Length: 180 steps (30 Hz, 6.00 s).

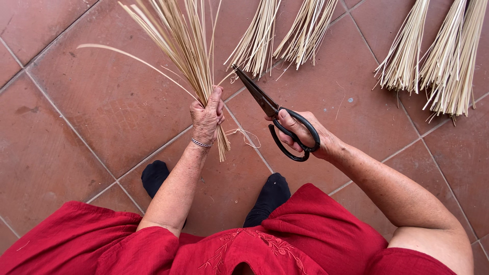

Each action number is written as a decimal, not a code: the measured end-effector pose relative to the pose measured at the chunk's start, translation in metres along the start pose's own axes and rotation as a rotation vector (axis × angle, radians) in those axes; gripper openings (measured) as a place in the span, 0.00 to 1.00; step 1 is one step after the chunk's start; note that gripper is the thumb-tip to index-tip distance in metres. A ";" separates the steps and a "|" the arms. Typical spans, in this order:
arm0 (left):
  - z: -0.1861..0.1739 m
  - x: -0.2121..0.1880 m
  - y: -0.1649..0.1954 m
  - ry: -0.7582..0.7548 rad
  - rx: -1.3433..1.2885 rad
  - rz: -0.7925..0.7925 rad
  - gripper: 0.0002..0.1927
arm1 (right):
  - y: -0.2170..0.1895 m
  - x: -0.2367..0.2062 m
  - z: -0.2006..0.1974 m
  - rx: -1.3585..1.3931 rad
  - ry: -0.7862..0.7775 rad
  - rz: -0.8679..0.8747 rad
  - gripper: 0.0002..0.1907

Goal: The person gathers dried straw bundles, ties them with thin strips, and trims the ends with scissors. They repeat this process to create multiple uniform bundles on a tiled floor.

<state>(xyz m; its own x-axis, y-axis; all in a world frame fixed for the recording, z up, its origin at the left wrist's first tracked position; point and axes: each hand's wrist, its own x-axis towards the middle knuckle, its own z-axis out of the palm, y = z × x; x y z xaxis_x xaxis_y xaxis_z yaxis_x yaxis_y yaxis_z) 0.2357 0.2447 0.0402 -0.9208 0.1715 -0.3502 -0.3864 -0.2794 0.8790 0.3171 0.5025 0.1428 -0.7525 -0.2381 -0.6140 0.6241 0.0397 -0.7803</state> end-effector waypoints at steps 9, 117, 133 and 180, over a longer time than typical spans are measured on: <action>0.002 -0.001 0.009 0.097 -0.029 0.022 0.10 | 0.004 0.002 0.001 0.042 -0.066 -0.021 0.45; -0.003 -0.001 0.002 -0.114 0.367 0.072 0.13 | -0.002 0.017 -0.081 -0.509 0.468 -0.452 0.45; -0.020 0.008 -0.016 -0.211 0.498 -0.032 0.14 | -0.018 0.007 -0.086 -0.412 0.466 -0.578 0.40; -0.002 0.000 0.007 0.024 1.245 0.579 0.10 | -0.044 -0.002 -0.043 0.187 0.034 -0.465 0.48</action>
<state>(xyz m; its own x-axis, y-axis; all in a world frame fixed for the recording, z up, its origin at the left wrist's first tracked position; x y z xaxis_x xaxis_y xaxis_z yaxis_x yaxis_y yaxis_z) 0.2327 0.2410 0.0455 -0.9384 0.3020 0.1681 0.3403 0.7216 0.6029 0.2819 0.5428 0.1733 -0.9645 -0.1575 -0.2120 0.2455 -0.2389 -0.9395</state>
